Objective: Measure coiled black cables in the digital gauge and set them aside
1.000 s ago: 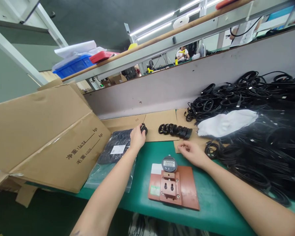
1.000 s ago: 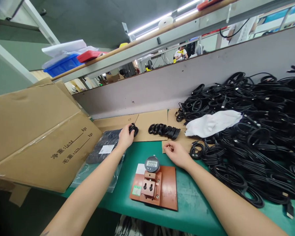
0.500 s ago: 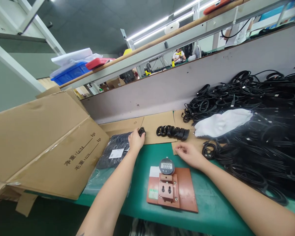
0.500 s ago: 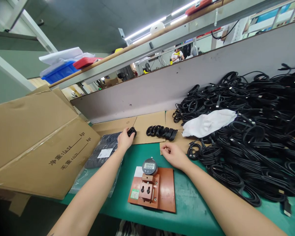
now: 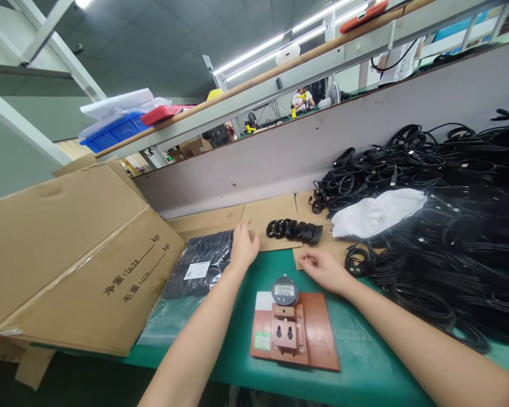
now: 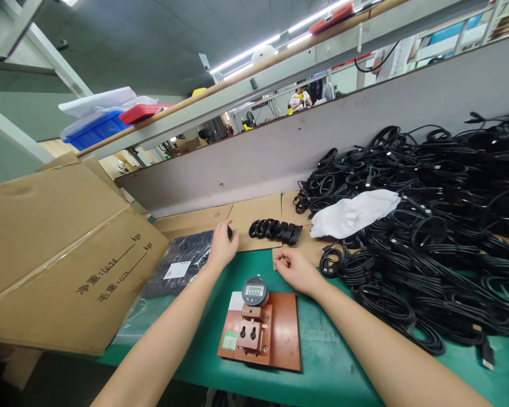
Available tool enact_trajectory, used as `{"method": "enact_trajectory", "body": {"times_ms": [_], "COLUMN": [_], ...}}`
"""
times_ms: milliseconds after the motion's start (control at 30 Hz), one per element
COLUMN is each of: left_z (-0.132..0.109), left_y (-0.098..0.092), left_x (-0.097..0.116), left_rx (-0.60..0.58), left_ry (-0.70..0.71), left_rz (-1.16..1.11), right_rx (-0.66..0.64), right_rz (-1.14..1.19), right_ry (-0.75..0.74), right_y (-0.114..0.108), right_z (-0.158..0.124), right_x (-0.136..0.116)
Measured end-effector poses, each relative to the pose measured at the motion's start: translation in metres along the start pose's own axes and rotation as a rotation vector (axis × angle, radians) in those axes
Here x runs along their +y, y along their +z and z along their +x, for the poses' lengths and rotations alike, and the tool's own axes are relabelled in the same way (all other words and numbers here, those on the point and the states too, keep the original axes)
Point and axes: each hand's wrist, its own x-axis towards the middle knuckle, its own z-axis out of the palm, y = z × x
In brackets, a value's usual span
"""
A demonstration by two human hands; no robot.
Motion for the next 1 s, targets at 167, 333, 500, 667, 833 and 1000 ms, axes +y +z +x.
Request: {"method": "enact_trajectory", "body": {"times_ms": [167, 333, 500, 667, 833, 1000], "left_z": [0.017, 0.041, 0.046, 0.039, 0.015, -0.028], "left_y": [0.03, 0.045, 0.046, 0.04, 0.01, -0.03], "left_x": [0.015, 0.018, 0.019, 0.021, 0.022, 0.03], "left_rx": [-0.127, -0.281, -0.308, -0.208, -0.139, -0.131], "left_ry": [-0.083, -0.229, -0.361, -0.509, -0.599, -0.564], "left_rz": [-0.077, -0.13, -0.264, -0.555, -0.972, -1.378], "right_rx": [0.004, 0.002, 0.008, 0.012, -0.002, -0.011], "right_rz": [0.002, 0.01, 0.006, -0.007, -0.009, -0.016], "right_ry": [-0.014, -0.026, -0.015, -0.005, -0.011, -0.016], "right_y": [0.001, 0.003, 0.002, 0.001, 0.0, 0.0], "right_z": [0.003, 0.004, 0.003, 0.002, 0.001, 0.0], "right_x": [0.0, 0.002, -0.001, -0.001, -0.004, -0.003]}}
